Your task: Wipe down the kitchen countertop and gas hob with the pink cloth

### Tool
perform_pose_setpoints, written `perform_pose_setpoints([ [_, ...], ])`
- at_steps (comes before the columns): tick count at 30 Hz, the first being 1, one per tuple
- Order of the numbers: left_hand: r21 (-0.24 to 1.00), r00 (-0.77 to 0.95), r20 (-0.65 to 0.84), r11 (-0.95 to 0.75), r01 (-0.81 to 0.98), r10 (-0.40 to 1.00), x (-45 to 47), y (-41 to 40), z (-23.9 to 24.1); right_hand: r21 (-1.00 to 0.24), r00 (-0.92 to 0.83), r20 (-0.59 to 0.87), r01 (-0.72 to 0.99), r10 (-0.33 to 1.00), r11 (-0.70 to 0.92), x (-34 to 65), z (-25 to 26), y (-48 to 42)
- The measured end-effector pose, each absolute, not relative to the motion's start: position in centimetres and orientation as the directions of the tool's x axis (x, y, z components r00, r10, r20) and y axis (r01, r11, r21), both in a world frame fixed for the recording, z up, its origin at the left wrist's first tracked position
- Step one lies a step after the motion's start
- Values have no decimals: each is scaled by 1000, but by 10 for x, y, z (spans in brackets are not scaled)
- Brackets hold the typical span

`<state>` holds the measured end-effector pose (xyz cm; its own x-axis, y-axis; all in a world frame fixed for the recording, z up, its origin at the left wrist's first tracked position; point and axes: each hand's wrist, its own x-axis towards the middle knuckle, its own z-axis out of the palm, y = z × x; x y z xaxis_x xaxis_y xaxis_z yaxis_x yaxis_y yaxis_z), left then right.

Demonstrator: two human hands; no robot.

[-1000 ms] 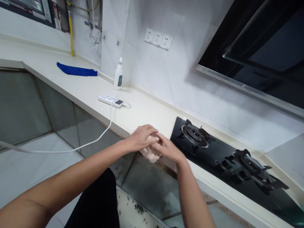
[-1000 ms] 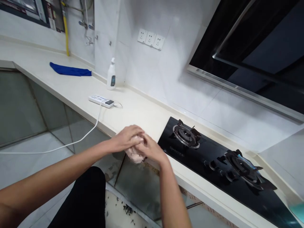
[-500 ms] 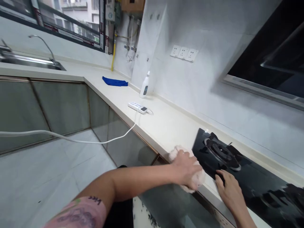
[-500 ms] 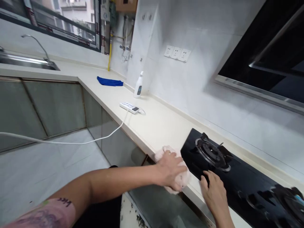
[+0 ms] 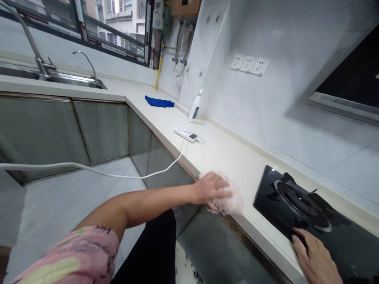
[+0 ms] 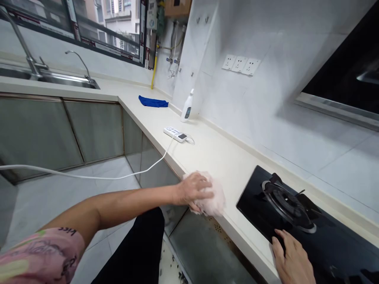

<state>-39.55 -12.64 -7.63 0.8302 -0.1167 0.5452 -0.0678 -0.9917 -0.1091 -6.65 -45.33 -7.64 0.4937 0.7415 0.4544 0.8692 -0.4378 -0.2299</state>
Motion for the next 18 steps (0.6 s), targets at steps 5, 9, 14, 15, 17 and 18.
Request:
perform_pose_setpoints([
  [5, -9, 855, 488, -979, 206, 175, -473, -32, -71, -209, 512, 447, 857, 734, -471, -69, -80, -452],
  [9, 14, 770, 543, -920, 391, 335, -531, 33, -57, -197, 525, 436, 848, 731, -492, -74, -79, -449],
  [14, -3, 737, 498, -849, 529, 457, -559, 67, -40, -173, 500, 468, 860, 729, -480, -83, -78, -444],
  [15, -9, 729, 494, -835, 550, 475, -558, 65, -39, -166, 492, 481, 864, 725, -476, -84, -78, -443],
  [17, -27, 715, 491, -812, 583, 497, -552, 54, -39, -148, 479, 499, 868, 722, -474, -86, -79, -441],
  [18, -41, 715, 490, -806, 591, 499, -547, 46, -39, -140, 478, 503, 867, 720, -478, -88, -79, -440],
])
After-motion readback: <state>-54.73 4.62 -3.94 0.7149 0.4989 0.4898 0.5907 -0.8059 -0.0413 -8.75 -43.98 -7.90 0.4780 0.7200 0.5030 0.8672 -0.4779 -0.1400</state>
